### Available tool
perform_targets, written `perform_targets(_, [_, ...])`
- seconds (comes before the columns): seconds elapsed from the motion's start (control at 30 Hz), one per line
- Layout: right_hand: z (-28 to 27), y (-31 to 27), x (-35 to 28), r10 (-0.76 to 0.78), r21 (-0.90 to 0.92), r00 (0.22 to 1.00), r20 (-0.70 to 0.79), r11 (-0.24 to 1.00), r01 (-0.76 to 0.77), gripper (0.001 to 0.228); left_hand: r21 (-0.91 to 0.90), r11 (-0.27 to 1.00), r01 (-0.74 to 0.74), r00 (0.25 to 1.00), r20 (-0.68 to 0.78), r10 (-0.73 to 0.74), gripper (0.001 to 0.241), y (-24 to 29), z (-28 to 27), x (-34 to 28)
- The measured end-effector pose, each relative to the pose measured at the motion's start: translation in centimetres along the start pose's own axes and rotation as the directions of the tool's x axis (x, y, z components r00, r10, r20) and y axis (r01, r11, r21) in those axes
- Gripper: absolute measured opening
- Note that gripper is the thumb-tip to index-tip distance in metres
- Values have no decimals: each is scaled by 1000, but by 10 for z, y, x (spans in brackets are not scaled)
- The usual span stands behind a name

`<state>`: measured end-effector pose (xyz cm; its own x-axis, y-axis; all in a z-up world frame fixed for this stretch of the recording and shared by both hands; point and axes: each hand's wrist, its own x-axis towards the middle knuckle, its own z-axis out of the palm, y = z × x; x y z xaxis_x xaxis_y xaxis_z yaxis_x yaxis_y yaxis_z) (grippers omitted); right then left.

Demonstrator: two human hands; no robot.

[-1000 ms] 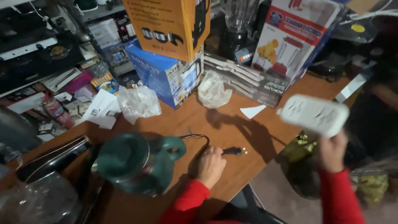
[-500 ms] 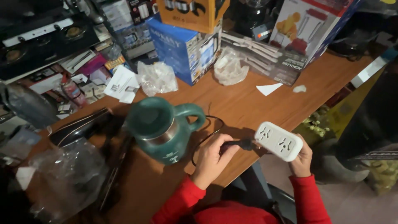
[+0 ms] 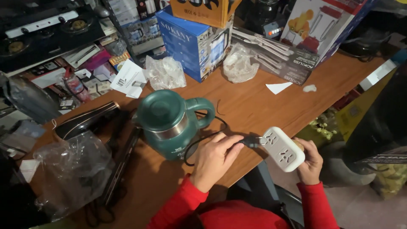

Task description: Unboxing, inspecting, and repacking a small electric kettle or milk frother at a desk

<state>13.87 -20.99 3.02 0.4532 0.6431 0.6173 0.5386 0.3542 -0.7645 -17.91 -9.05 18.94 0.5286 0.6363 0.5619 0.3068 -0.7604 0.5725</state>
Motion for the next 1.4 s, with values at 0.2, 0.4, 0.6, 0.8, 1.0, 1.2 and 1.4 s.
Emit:
perform_targets(0.2, [1,6,-5,-8,27,1000,30,1000,7,47,127,992,15,999,39,-21,21,6,-2,1])
perform_targets(0.4, [0,17,-9,-31,26,998,52,999,29,49,212,977,-8,996,94,-13,20,16,-9,3])
perform_targets(0.6, [2,5,-9,-19,66,992,127,998,10,52,258,966,-8,992,125,-26,19,15,-7,4])
perform_targets(0.8, [6,-26,6,92,127,940,330,982,-140,66,242,969,-50,978,210,-2,18,10,-4,4])
perform_targets(1.0, [6,-45,23,102,114,847,521,976,-188,65,230,973,-27,952,302,-45,16,9,-3,2])
perform_targets(1.2, [10,-37,27,53,126,795,604,979,-161,62,166,985,50,915,387,-111,21,-1,2,2])
perform_targets(1.4, [14,-55,31,-8,117,793,609,990,-80,62,119,987,108,897,417,-148,23,-3,-2,3])
